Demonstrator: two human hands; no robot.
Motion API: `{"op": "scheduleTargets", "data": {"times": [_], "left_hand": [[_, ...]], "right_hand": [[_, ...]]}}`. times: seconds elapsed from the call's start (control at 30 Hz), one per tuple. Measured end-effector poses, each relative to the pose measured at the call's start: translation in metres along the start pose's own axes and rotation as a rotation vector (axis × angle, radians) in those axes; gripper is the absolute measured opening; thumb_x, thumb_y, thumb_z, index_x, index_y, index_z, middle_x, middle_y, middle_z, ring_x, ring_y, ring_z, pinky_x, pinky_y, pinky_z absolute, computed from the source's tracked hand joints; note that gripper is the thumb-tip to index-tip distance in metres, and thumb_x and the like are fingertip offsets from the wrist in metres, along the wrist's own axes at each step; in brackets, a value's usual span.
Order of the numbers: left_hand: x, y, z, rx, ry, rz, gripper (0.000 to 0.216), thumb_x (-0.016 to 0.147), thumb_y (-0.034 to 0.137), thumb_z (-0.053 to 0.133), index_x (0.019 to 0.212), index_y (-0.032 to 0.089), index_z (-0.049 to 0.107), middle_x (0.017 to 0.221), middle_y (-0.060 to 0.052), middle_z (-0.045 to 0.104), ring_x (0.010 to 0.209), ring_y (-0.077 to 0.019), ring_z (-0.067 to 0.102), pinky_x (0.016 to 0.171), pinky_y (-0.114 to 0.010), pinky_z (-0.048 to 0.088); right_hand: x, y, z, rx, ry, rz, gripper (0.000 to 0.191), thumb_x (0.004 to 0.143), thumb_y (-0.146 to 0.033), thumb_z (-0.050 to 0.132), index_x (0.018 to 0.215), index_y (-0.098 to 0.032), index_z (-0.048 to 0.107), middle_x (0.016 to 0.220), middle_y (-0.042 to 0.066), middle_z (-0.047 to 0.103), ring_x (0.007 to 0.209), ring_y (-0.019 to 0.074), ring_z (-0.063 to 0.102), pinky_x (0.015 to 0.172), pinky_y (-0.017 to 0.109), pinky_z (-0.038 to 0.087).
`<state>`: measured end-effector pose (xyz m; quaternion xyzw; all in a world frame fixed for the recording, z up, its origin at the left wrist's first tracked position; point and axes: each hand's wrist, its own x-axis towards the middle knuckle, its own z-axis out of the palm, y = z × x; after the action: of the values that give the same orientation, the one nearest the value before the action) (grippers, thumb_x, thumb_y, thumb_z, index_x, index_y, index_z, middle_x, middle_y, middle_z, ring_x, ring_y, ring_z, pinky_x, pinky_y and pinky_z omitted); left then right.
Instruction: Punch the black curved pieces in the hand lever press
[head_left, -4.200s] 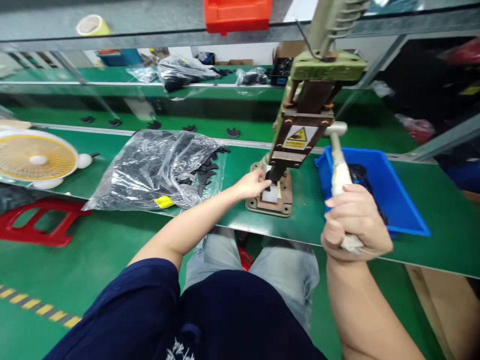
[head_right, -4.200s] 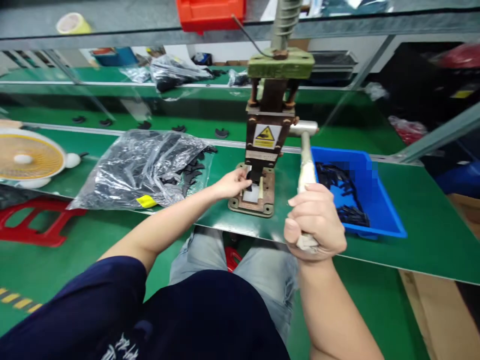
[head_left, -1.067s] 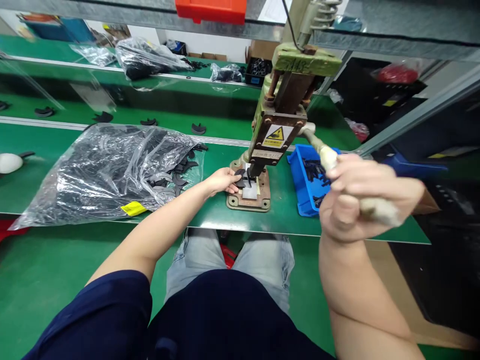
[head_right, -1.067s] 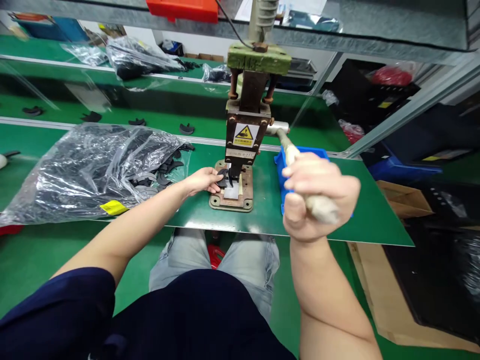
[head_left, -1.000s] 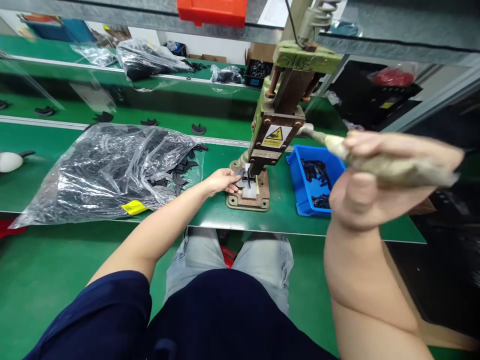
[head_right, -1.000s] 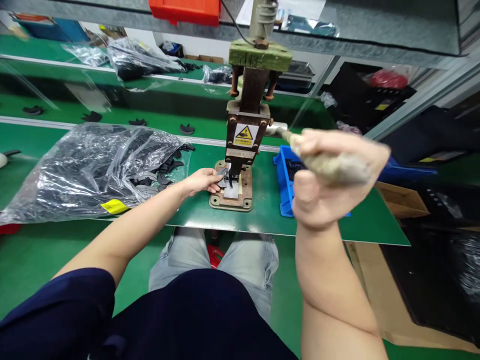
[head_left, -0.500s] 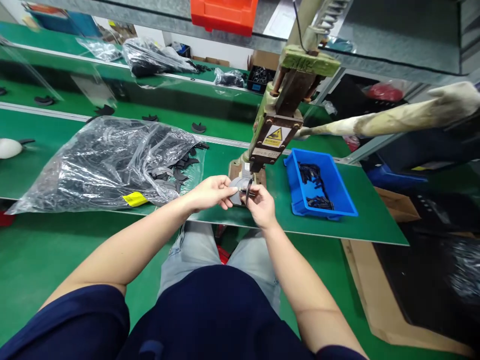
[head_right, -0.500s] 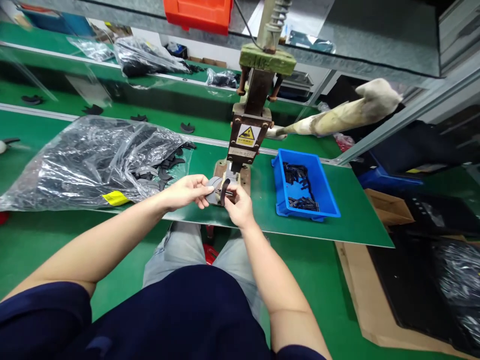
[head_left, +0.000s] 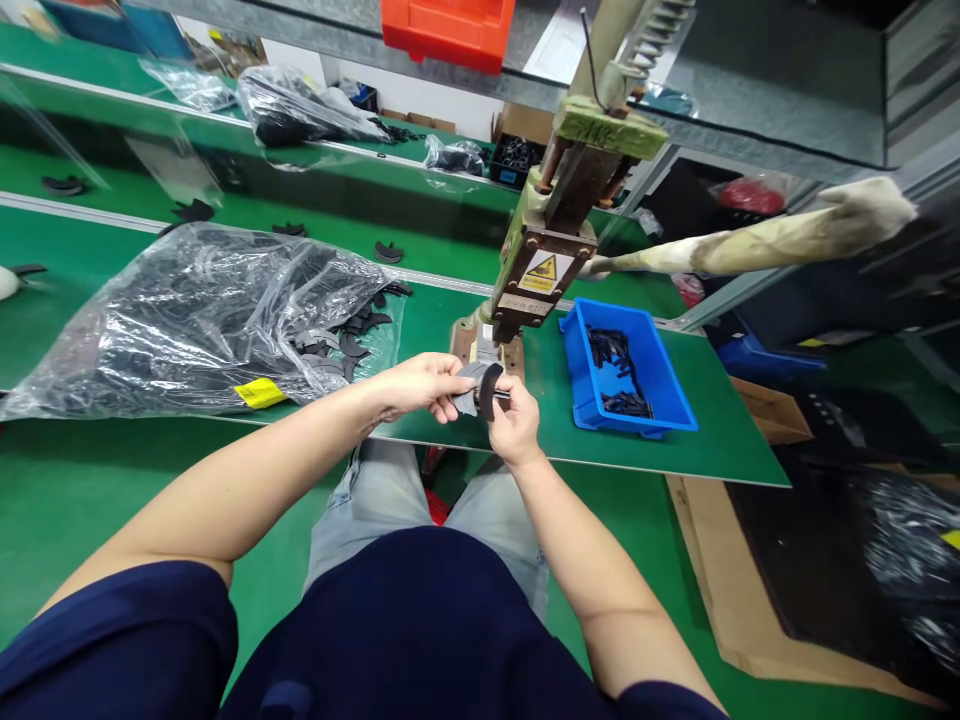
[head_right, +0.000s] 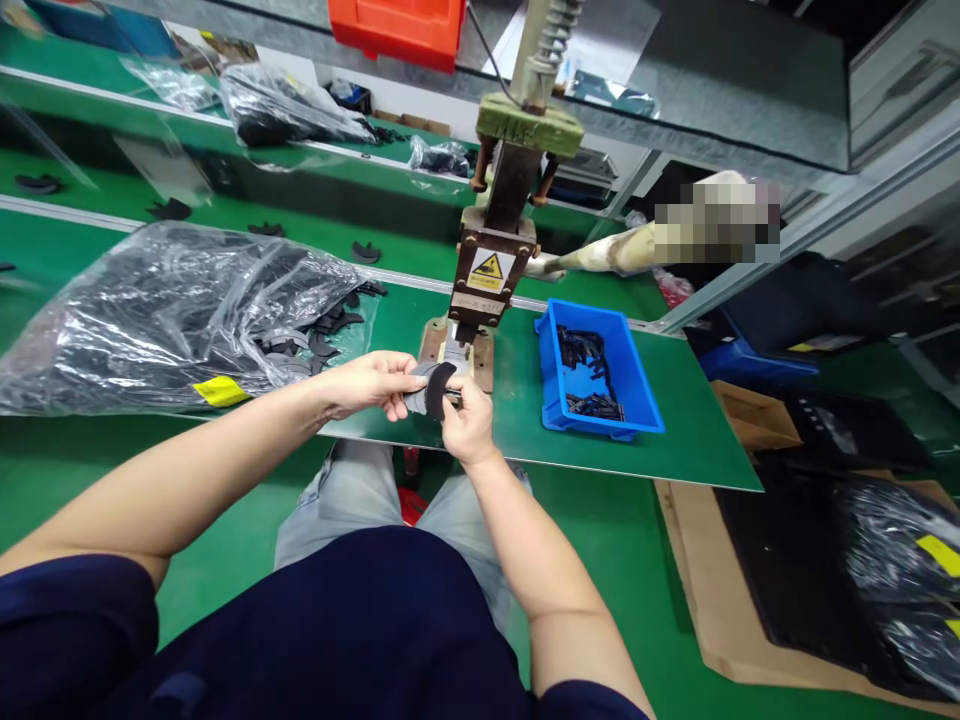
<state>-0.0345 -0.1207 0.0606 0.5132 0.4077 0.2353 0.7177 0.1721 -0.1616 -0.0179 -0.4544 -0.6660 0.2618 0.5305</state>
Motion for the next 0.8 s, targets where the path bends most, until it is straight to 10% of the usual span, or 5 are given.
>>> {"op": "scheduleTargets", "data": {"times": [0.23,0.43,0.67,0.8], "left_hand": [[0.013,-0.003,-0.017,0.264,0.081,0.096,0.044,0.088,0.056,0.082,0.085,0.02,0.057,0.065,-0.002,0.069,0.059,-0.0169,0.069,0.054,-0.024,0.051],[0.016,0.01,-0.052,0.857,0.765,0.461,0.045,0.099,0.048,0.065,0.064,0.023,0.051,0.073,-0.005,0.058,0.082,-0.0224,0.063,0.077,-0.033,0.051],[0.014,-0.021,-0.003,0.728,0.426,0.606,0.026,0.093,0.046,0.074,0.083,0.022,0.071,0.11,-0.008,0.063,0.115,-0.0239,0.062,0.104,-0.036,0.052],[0.021,-0.032,0.005,0.519,0.427,0.498,0.031,0.093,0.046,0.074,0.076,0.02,0.069,0.119,-0.01,0.061,0.115,-0.0237,0.063,0.093,-0.034,0.056]], "right_hand": [[0.009,-0.004,-0.015,-0.19,-0.078,-0.076,0.02,0.1,-0.04,0.061,0.102,-0.022,0.07,0.093,0.006,0.074,0.085,0.0179,0.068,0.081,0.034,0.058],[0.014,0.001,-0.015,-0.288,-0.058,-0.133,0.022,0.101,-0.043,0.059,0.101,-0.023,0.069,0.093,0.008,0.074,0.089,0.021,0.068,0.087,0.037,0.058],[0.02,0.005,-0.009,-0.328,-0.097,-0.215,0.02,0.102,-0.04,0.057,0.1,-0.024,0.069,0.093,0.008,0.074,0.089,0.0209,0.068,0.087,0.039,0.057],[0.02,0.003,-0.012,-0.335,-0.126,-0.249,0.017,0.102,-0.037,0.059,0.098,-0.024,0.069,0.091,0.007,0.075,0.087,0.0207,0.068,0.086,0.038,0.056]]}}
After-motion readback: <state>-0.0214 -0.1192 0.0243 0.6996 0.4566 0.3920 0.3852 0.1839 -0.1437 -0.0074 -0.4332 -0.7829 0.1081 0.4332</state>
